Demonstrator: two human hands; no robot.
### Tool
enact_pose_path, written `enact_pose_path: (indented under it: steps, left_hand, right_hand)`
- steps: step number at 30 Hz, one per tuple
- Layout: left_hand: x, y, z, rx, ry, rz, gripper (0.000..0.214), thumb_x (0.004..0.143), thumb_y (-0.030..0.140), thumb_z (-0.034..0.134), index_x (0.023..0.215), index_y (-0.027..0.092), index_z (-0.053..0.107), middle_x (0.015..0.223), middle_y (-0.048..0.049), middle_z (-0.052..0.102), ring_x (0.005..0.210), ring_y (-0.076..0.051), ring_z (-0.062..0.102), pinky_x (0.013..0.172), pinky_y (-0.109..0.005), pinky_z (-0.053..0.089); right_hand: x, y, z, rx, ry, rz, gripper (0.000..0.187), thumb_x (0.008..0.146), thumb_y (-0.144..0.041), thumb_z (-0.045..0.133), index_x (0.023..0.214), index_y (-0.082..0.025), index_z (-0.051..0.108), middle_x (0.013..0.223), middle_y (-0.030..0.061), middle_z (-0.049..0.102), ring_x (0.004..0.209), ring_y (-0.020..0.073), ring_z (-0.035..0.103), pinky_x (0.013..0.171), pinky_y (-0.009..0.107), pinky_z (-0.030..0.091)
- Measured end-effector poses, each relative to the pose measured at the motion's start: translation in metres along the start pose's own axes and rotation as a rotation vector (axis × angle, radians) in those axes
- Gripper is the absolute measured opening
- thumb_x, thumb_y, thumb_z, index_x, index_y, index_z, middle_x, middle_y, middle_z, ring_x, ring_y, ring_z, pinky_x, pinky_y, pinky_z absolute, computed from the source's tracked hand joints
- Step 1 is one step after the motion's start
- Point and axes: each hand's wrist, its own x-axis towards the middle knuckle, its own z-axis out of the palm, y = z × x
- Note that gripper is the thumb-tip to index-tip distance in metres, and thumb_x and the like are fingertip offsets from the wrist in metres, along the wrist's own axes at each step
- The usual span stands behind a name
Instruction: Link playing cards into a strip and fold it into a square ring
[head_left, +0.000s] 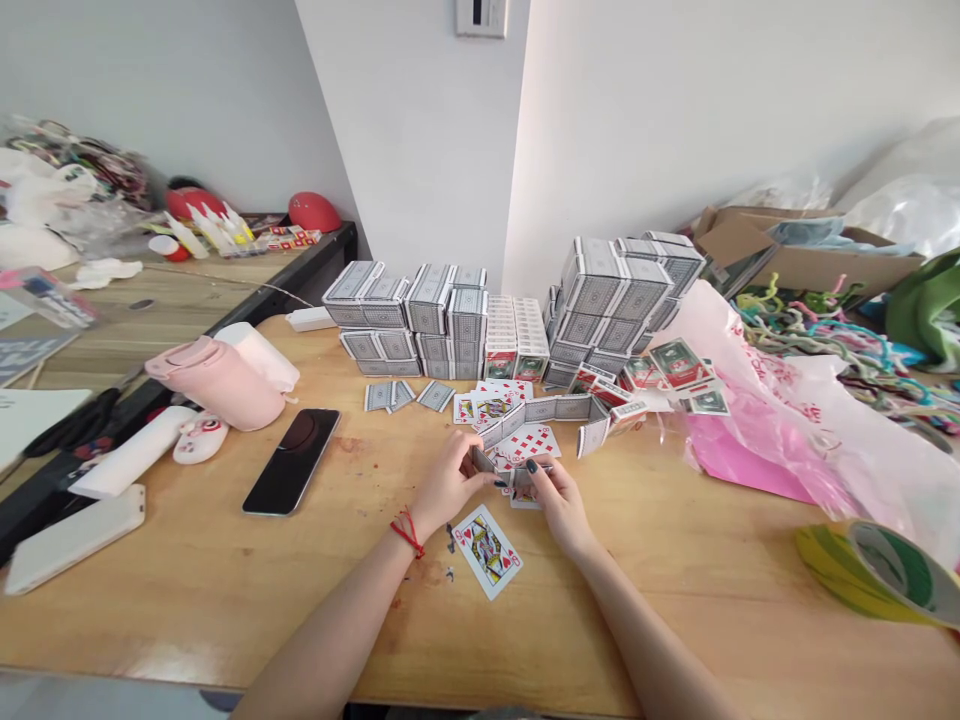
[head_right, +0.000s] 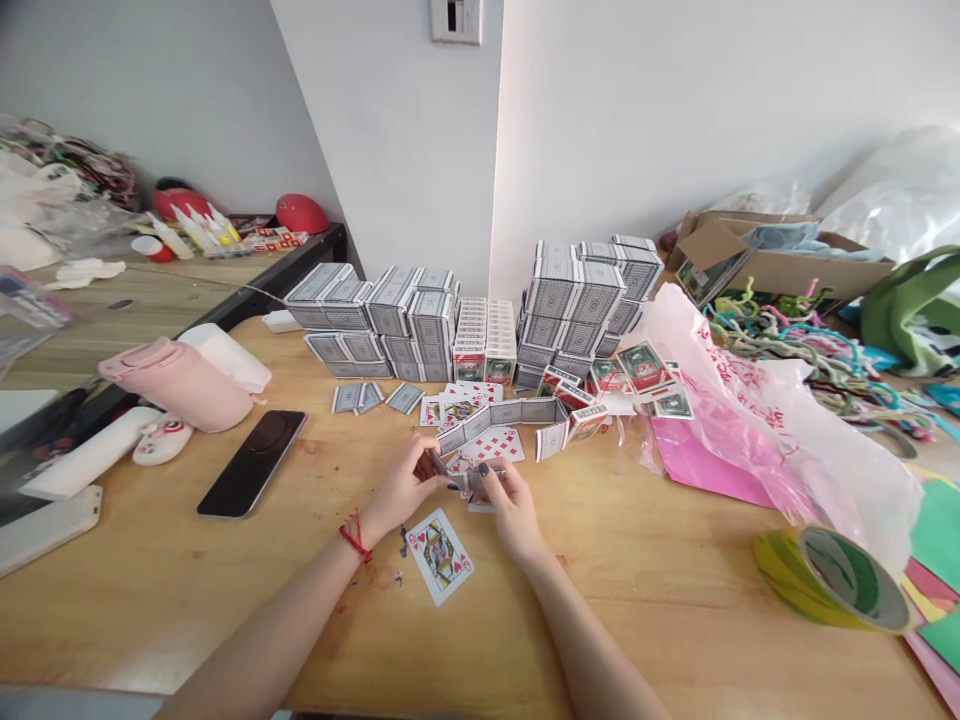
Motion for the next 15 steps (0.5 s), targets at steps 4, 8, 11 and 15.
enact_pose_path:
  steps: [4,8,11,15]
  left_hand:
    - [-0.0001,-0.0006,0.0014,-0.012,-0.007,-0.022,0.03,0.071,0.036,0.063,0.089,0.02,0.045,0.079,0.0023,0.044,0.064,-0.009,0.045,0.057,-0.022,0.039]
    - [-0.001,-0.0029,0.0034,-0.017,-0.009,-0.041,0.031,0.07,0.036,0.064,0.089,0.02,0.045,0.078,0.0029,0.044,0.062,-0.009,0.044,0.057,-0.022,0.038]
    - [-0.0017,-0.0037,0.0046,-0.025,-0.007,-0.051,0.032,0.069,0.035,0.065,0.089,0.021,0.045,0.077,0.0034,0.044,0.061,-0.009,0.043,0.057,-0.022,0.037]
    - [-0.0021,-0.0028,0.0055,-0.043,-0.002,-0.062,0.032,0.068,0.033,0.066,0.088,0.02,0.045,0.076,0.0036,0.045,0.061,-0.009,0.043,0.057,-0.021,0.037]
  right_hand:
    - [0.0,0.0017,0.0,0.008,-0.008,0.012,0.028,0.079,-0.046,0.05,0.083,-0.019,0.052,0.068,-0.0003,0.057,0.06,0.0128,0.054,0.06,0.027,0.047]
    - [0.0004,0.0034,0.001,0.019,-0.015,0.015,0.028,0.079,-0.046,0.05,0.084,-0.019,0.052,0.068,-0.0001,0.056,0.06,0.0129,0.054,0.059,0.027,0.047]
    - [0.0005,0.0042,0.0021,0.017,-0.006,0.031,0.03,0.078,-0.048,0.051,0.083,-0.018,0.052,0.067,0.0003,0.056,0.059,0.0132,0.054,0.058,0.027,0.048]
    - [0.0005,0.0049,0.0031,0.04,0.01,0.047,0.031,0.076,-0.048,0.053,0.084,-0.018,0.053,0.068,0.0,0.056,0.059,0.013,0.054,0.057,0.027,0.048]
